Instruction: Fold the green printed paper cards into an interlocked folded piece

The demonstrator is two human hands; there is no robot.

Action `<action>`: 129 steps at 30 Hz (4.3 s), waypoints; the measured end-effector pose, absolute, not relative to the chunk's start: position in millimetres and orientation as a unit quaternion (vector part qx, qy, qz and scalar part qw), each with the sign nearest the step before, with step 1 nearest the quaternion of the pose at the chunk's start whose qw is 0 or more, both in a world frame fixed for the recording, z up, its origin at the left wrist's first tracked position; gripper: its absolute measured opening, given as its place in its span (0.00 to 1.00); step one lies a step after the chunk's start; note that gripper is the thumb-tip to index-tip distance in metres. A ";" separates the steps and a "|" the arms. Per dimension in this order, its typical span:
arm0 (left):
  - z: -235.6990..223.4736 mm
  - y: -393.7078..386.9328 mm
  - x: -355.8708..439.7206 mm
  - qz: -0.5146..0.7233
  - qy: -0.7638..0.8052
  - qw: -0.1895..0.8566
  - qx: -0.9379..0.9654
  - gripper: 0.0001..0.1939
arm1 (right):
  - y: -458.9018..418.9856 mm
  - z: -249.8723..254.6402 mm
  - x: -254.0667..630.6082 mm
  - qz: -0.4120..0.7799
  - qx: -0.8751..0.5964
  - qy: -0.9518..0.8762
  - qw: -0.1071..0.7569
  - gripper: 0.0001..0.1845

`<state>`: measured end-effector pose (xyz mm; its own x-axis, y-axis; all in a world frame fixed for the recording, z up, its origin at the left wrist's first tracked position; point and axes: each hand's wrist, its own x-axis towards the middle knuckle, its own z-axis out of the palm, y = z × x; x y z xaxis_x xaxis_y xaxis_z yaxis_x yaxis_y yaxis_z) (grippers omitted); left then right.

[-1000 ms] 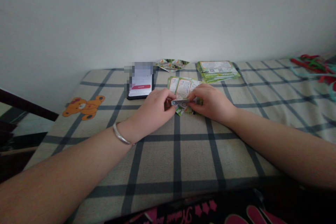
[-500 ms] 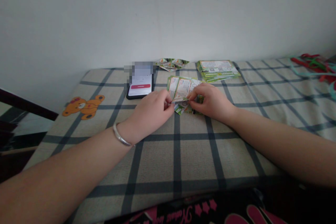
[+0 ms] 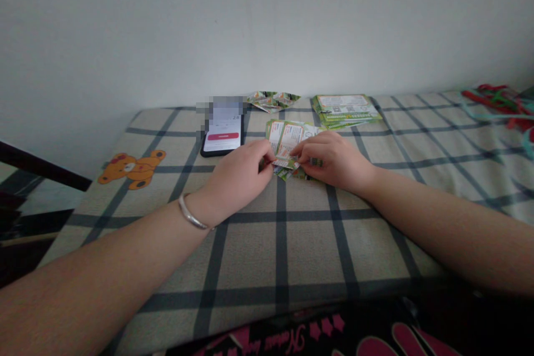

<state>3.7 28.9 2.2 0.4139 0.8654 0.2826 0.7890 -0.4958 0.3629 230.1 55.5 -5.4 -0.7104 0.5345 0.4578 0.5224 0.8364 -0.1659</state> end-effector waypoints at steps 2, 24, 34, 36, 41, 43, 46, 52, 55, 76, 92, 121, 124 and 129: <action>3.0 29.5 2.5 0.211 0.486 0.080 0.844 0.04 | 56.0 -6.4 230.0 0.027 -0.280 -0.926 0.254 0.04; -0.3 37.0 -6.0 0.187 0.430 0.026 0.883 0.06 | 52.5 -7.3 230.3 0.013 -0.227 -0.944 0.241 0.10; 4.1 32.8 -4.7 0.146 0.457 0.003 0.877 0.08 | 49.8 -1.6 230.8 -0.036 -0.206 -0.962 0.175 0.11; 5.5 30.9 -4.1 0.130 0.460 -0.014 0.878 0.09 | 49.1 0.3 230.6 -0.047 -0.200 -0.966 0.158 0.12; 7.5 27.0 -4.1 0.086 0.459 -0.066 0.882 0.11 | 46.4 4.7 229.7 -0.049 -0.197 -0.972 0.118 0.14; 7.7 26.3 -4.2 0.071 0.460 -0.079 0.881 0.11 | 45.1 5.8 229.4 -0.051 -0.196 -0.972 0.115 0.14; 7.4 26.3 -4.1 0.066 0.455 -0.084 0.884 0.12 | 43.8 5.5 229.5 -0.064 -0.201 -0.970 0.118 0.14; 5.8 26.3 -4.6 0.068 0.438 -0.116 0.889 0.13 | 42.8 -1.0 231.1 -0.107 -0.191 -0.965 0.145 0.17; 5.3 26.1 -4.7 0.072 0.431 -0.129 0.890 0.12 | 42.4 -3.9 231.5 -0.121 -0.194 -0.961 0.156 0.18; -5.9 33.5 1.7 0.264 0.457 0.155 0.835 0.08 | 44.8 -7.4 225.8 0.078 -0.374 -0.864 0.328 0.14; -4.7 33.2 -0.1 0.212 0.413 0.038 0.885 0.06 | 52.5 -6.8 236.6 -0.002 -0.193 -0.953 0.235 0.13; 1.5 28.0 0.6 0.125 0.375 -0.070 0.916 0.11 | 43.8 2.0 237.9 -0.065 -0.138 -0.981 0.116 0.17; 0.7 28.4 -0.1 0.124 0.365 -0.084 0.919 0.12 | 42.0 2.8 238.1 -0.073 -0.136 -0.982 0.106 0.18; 0.3 29.9 -2.9 0.122 0.327 -0.112 0.930 0.11 | 40.7 2.1 239.2 -0.062 -0.149 -0.983 0.089 0.19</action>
